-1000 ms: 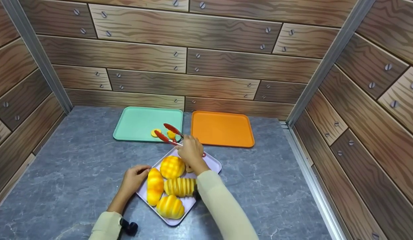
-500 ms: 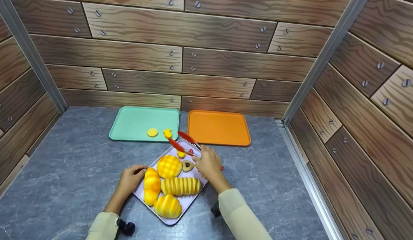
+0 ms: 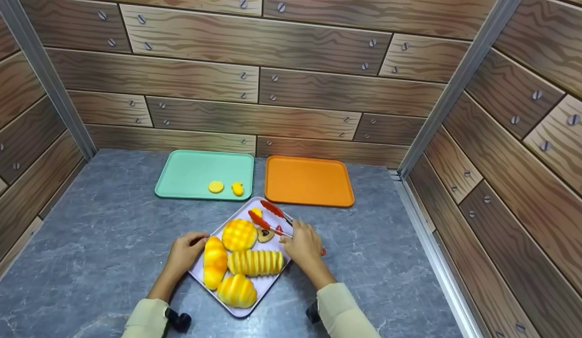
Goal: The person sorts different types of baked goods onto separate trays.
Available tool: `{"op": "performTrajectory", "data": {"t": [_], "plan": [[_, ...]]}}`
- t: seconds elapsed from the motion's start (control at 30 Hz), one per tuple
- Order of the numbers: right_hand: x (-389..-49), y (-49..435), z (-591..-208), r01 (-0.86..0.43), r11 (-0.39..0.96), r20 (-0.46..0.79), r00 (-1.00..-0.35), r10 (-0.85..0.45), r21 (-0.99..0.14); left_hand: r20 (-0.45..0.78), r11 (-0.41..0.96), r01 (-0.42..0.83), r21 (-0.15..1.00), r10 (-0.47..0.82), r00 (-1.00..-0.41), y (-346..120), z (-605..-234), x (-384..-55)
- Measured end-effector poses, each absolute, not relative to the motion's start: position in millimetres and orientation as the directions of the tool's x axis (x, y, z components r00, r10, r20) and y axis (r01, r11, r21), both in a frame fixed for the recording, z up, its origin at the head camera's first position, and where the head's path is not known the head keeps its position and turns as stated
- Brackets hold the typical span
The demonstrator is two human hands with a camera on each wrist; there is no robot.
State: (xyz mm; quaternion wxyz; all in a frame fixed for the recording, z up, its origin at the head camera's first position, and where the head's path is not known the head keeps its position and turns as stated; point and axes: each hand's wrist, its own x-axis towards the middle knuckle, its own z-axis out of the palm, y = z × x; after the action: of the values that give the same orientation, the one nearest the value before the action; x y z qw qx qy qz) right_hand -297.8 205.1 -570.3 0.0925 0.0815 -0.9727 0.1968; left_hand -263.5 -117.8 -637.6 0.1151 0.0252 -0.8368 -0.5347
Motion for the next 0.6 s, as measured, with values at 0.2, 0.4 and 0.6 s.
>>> {"op": "performTrajectory", "data": {"t": [0.2,0.4,0.6], "plan": [[-296,213,-573,-0.208,0.919,0.252,-0.96,-0.125,-0.334,0.181,0.428,0.098,0.899,-0.157,-0.971,-118,-639,-263],[-296,220,-572,-0.213,0.925,0.282,-0.951,-0.124,-0.313,0.196,0.442,0.106,0.891,-0.162,-0.967,-118,-640,-264],[-298,222,-568,-0.217,0.924,0.217,-0.964,-0.153,-0.315,0.192,0.442,0.099,0.892,-0.17,-0.967,-117,-638,-264]]}}
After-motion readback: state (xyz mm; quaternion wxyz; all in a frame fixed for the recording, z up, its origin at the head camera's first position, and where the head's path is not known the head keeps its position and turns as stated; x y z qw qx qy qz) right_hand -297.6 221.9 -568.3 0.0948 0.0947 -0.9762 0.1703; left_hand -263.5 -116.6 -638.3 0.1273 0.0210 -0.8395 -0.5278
